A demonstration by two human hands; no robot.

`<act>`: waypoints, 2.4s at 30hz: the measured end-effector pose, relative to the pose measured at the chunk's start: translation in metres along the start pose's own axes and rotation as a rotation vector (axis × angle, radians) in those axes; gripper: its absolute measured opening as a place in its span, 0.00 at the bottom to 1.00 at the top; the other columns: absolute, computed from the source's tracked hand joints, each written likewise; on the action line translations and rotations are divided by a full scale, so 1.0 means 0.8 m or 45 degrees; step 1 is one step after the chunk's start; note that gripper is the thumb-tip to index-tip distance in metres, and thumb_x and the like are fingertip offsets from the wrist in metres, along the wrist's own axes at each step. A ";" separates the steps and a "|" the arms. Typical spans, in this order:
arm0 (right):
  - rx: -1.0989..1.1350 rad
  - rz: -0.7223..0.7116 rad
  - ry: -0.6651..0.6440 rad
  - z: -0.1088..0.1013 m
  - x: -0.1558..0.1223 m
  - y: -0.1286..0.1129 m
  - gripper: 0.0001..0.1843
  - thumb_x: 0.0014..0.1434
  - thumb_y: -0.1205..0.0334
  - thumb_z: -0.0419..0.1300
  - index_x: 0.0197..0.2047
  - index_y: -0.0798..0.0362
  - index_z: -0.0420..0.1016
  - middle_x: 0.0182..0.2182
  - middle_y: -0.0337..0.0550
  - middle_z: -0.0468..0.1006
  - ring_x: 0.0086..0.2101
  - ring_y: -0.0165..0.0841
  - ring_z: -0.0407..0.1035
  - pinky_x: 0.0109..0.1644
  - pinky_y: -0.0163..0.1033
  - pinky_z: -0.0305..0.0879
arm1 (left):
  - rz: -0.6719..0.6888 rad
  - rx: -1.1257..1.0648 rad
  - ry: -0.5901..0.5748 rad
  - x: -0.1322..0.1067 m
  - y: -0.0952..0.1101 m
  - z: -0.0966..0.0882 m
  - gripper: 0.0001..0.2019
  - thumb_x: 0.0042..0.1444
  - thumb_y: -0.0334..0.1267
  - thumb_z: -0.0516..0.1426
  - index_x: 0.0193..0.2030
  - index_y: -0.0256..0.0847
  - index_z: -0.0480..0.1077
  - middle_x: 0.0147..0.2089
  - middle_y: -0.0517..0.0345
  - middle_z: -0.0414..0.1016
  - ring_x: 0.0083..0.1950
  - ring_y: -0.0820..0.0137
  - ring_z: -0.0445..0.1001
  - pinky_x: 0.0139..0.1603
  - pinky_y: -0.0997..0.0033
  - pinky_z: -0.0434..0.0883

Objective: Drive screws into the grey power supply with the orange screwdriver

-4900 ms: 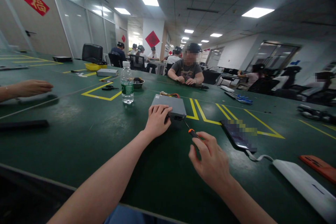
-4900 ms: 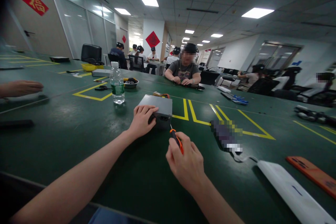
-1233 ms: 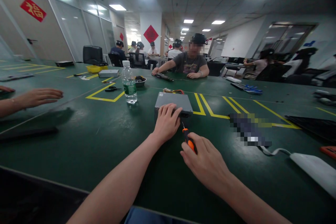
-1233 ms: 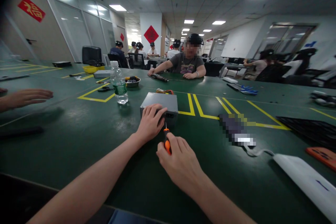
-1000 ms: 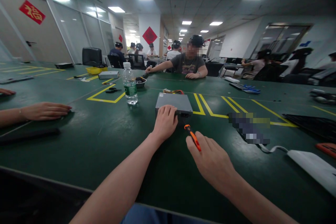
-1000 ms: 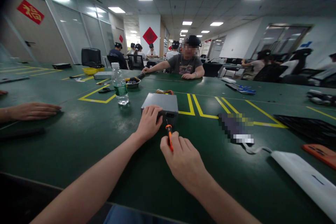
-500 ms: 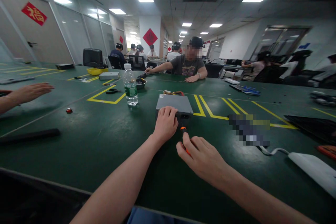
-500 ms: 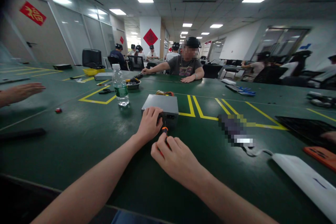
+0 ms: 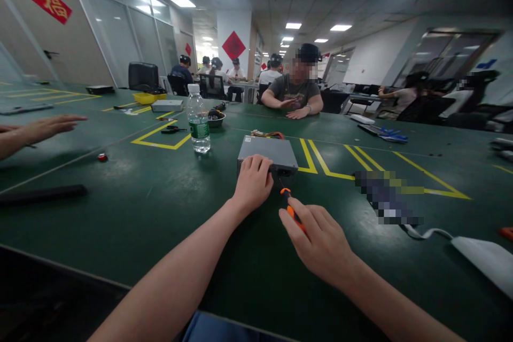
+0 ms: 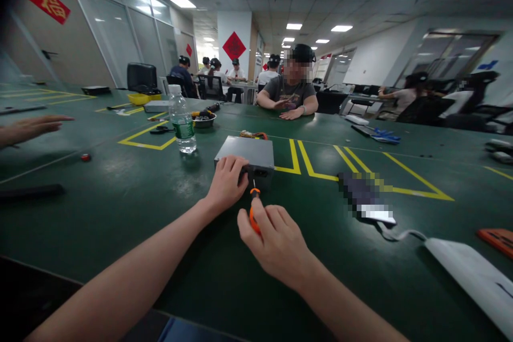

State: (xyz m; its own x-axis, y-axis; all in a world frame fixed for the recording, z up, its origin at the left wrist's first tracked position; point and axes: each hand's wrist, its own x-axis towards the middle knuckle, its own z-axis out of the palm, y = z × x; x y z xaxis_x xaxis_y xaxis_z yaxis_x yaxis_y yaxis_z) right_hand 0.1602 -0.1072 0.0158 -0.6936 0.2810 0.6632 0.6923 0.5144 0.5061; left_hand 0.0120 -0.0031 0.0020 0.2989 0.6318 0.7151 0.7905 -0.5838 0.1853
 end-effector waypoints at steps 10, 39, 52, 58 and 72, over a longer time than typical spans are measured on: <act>-0.046 0.117 -0.027 -0.001 0.003 0.004 0.13 0.55 0.71 0.53 0.45 0.55 0.63 0.46 0.58 0.69 0.45 0.41 0.65 0.43 0.44 0.63 | -0.053 0.045 0.030 0.001 0.004 0.003 0.09 0.53 0.32 0.51 0.42 0.40 0.63 0.43 0.52 0.64 0.46 0.63 0.61 0.49 0.62 0.61; -0.021 0.069 0.098 0.011 -0.002 0.014 0.09 0.56 0.69 0.56 0.42 0.57 0.63 0.40 0.56 0.74 0.39 0.34 0.71 0.40 0.38 0.69 | -0.069 0.065 0.060 0.002 0.005 0.007 0.09 0.53 0.34 0.53 0.42 0.40 0.62 0.44 0.52 0.63 0.45 0.63 0.61 0.48 0.62 0.61; -0.072 -0.007 0.071 0.005 0.007 0.005 0.08 0.55 0.71 0.55 0.39 0.54 0.65 0.40 0.52 0.75 0.42 0.34 0.70 0.43 0.38 0.68 | -0.082 0.081 0.057 0.003 0.004 0.011 0.07 0.55 0.35 0.51 0.41 0.40 0.62 0.44 0.52 0.63 0.45 0.62 0.60 0.48 0.62 0.61; -0.118 0.045 0.167 0.008 0.010 0.013 0.07 0.53 0.64 0.60 0.34 0.55 0.66 0.35 0.49 0.77 0.30 0.30 0.71 0.38 0.36 0.67 | -0.109 0.061 0.061 0.004 0.005 0.011 0.07 0.55 0.35 0.51 0.41 0.40 0.62 0.44 0.52 0.63 0.45 0.62 0.60 0.47 0.61 0.61; -0.008 0.269 0.122 -0.003 0.004 0.023 0.06 0.57 0.65 0.54 0.39 0.58 0.64 0.28 0.46 0.74 0.29 0.32 0.69 0.35 0.38 0.65 | -0.142 0.061 0.083 0.005 0.008 0.010 0.06 0.54 0.34 0.52 0.40 0.40 0.62 0.42 0.53 0.63 0.44 0.63 0.61 0.46 0.62 0.62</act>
State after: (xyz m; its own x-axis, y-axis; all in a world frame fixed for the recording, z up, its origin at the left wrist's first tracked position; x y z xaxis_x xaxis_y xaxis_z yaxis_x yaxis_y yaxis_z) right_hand 0.1713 -0.0992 0.0283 -0.5116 0.3035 0.8038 0.8213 0.4475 0.3537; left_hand 0.0222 -0.0001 0.0005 0.1737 0.6557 0.7348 0.8420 -0.4859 0.2345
